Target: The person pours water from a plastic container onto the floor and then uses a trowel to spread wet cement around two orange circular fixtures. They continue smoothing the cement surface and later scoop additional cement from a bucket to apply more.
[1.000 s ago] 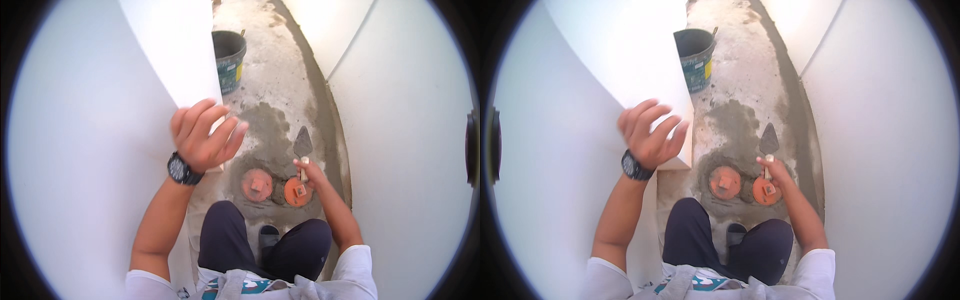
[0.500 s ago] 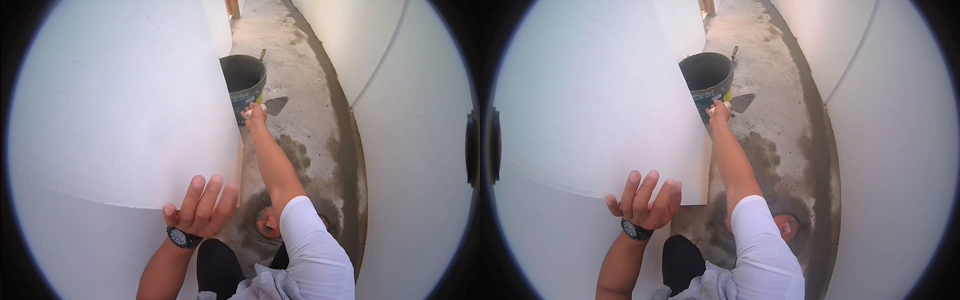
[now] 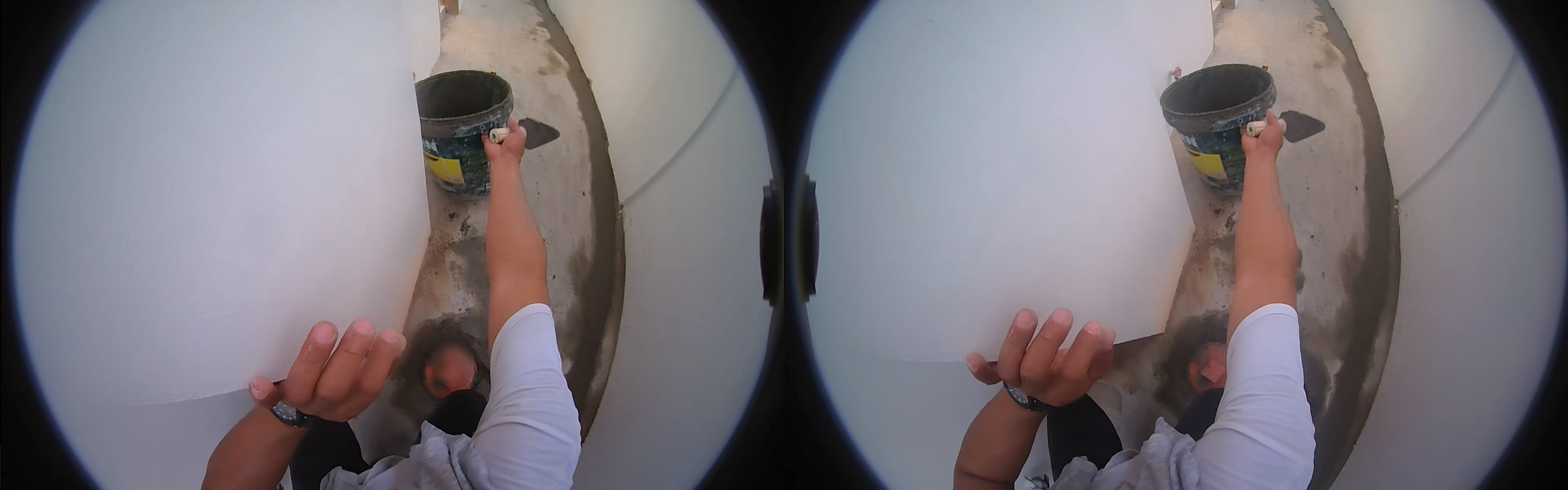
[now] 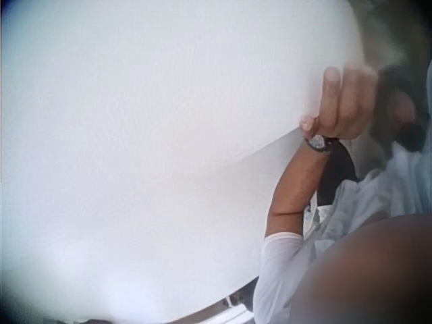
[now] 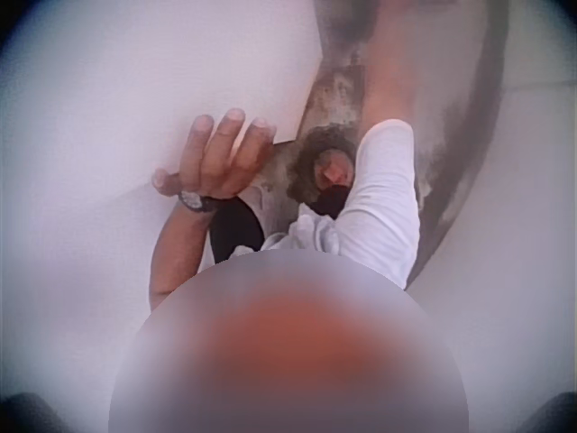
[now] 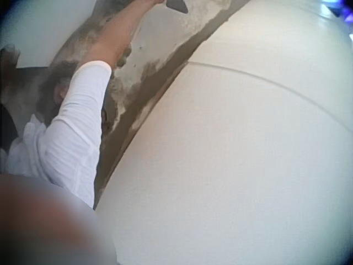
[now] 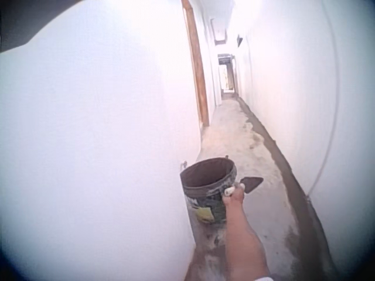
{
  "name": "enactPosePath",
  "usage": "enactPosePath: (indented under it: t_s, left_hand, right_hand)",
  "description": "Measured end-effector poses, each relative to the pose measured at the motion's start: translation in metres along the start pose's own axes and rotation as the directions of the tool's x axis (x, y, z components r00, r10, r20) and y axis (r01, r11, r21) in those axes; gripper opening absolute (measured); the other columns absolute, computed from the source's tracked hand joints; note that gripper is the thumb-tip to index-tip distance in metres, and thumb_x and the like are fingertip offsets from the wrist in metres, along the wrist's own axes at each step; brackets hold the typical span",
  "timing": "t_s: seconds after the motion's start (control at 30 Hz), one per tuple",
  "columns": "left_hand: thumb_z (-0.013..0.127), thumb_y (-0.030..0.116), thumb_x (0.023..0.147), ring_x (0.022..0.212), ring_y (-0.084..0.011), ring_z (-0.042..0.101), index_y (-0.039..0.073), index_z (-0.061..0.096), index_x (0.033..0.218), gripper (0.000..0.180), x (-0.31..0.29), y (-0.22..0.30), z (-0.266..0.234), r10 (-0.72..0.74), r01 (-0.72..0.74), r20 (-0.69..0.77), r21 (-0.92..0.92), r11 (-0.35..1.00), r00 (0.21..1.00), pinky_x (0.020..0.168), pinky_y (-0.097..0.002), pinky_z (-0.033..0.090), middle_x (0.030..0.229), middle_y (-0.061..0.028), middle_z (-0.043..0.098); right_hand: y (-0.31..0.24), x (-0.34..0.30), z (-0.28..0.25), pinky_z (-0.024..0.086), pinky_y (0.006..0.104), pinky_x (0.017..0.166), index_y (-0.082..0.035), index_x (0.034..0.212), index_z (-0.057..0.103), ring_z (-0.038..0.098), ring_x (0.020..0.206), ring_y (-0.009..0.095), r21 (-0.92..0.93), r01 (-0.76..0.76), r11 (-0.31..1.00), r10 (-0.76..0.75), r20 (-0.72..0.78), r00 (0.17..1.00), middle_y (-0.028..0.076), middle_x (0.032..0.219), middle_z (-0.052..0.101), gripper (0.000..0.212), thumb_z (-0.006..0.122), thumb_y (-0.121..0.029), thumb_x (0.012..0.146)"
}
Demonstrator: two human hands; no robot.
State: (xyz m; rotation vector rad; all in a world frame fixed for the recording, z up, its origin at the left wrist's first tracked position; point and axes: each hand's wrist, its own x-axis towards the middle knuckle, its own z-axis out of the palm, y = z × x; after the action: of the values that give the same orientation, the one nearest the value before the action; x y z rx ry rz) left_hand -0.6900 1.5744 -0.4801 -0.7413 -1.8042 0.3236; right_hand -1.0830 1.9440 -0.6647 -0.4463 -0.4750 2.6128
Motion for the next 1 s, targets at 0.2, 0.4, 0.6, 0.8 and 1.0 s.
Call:
enactPosePath:
  t_s: [0.2,0.4,0.6,0.8,1.0]
  left_hand:
    - [0.069,0.037,0.089,0.122,-0.0192,0.057,0.033,0.067,0.096,0.008,-0.008,0.001,-0.001,-0.014,0.013,-0.058,-0.025,1.000,0.998,0.125,-0.0561,0.004,0.114,0.0064,0.065]
    - [0.065,0.026,0.093,0.115,-0.0133,0.064,0.030,0.071,0.096,0.008,0.000,0.048,-0.075,-0.126,0.098,-0.170,-0.165,0.981,0.977,0.123,-0.0454,0.016,0.111,0.0075,0.071]
    - [0.070,0.015,0.085,0.116,-0.0214,0.065,0.019,0.072,0.098,0.014,-0.015,-0.018,-0.072,-0.313,0.175,-0.095,-0.661,0.729,0.945,0.117,-0.0462,0.032,0.114,-0.0005,0.071]
    - [0.069,0.010,0.089,0.099,-0.0291,0.066,0.007,0.070,0.103,0.015,-0.151,0.034,-0.141,-0.747,0.752,0.467,-0.656,0.066,0.473,0.095,-0.0424,0.050,0.107,-0.0103,0.069]
    - [0.063,0.013,0.089,0.098,-0.0282,0.065,-0.004,0.066,0.112,0.029,-0.356,0.065,-0.214,-0.404,0.739,0.662,0.355,-0.572,-0.631,0.087,-0.0395,0.051,0.113,-0.0180,0.068]
  right_hand:
    - [-0.078,-0.084,-0.014,0.045,0.0505,0.085,-0.011,0.108,0.047,0.052,0.085,0.024,-0.225,0.057,0.973,-0.027,0.136,0.990,0.006,0.096,0.051,0.026,0.066,-0.025,0.097]
    - [-0.240,-0.303,-0.117,0.045,0.0494,0.083,-0.017,0.096,0.056,0.056,0.080,0.021,-0.394,0.058,0.917,-0.092,-0.067,0.994,0.002,0.084,0.056,0.017,0.068,-0.029,0.096]
    - [-0.293,-0.442,-0.099,0.045,0.0535,0.093,-0.014,0.091,0.062,0.062,0.088,0.026,-0.525,-0.113,0.844,0.076,-0.090,0.993,0.007,0.090,0.064,0.020,0.061,-0.032,0.098]
    - [-0.341,-0.513,-0.081,0.047,0.0485,0.100,-0.007,0.096,0.065,0.064,0.103,0.032,-0.610,-0.216,0.763,0.213,-0.078,0.974,0.017,0.104,0.069,0.025,0.058,-0.031,0.100]
    - [-0.303,-0.593,-0.052,0.045,0.0501,0.100,-0.006,0.103,0.063,0.060,0.111,0.033,-0.614,-0.364,0.700,0.368,-0.127,0.921,0.018,0.114,0.066,0.028,0.052,-0.032,0.104]
